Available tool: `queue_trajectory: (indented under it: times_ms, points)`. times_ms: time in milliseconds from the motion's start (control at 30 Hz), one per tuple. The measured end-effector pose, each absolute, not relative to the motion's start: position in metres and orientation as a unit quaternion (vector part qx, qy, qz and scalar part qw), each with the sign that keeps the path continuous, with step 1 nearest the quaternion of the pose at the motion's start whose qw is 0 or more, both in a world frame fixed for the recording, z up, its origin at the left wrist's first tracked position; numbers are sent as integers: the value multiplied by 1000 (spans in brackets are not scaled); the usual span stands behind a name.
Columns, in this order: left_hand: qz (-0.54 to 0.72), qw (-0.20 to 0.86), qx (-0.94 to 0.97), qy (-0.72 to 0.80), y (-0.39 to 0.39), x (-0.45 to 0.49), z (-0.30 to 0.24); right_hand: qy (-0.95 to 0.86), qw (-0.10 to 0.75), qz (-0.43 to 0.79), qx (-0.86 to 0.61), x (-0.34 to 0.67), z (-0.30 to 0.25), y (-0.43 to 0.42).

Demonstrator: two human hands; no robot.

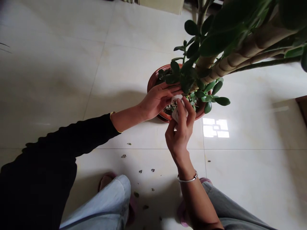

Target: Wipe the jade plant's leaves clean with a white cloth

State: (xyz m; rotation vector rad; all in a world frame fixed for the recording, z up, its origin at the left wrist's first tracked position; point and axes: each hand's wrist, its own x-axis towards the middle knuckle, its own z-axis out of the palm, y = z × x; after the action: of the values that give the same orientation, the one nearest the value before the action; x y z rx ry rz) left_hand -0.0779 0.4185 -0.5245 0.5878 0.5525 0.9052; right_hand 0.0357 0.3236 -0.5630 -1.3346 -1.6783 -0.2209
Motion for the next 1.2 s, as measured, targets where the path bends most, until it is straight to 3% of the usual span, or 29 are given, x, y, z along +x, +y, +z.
queue_trajectory:
  times_ms: [133,300,1200]
  points:
    - [451,815,259,257,420,-91,-521,-699,482,-102,-518,23,-541,334]
    - [464,804,269,257,424,-97,-518,-700,431,-65,-565,10,-528,364]
    - [426,822,294,238,432,-104,-522,-758,446,29,-475,12,-531,351]
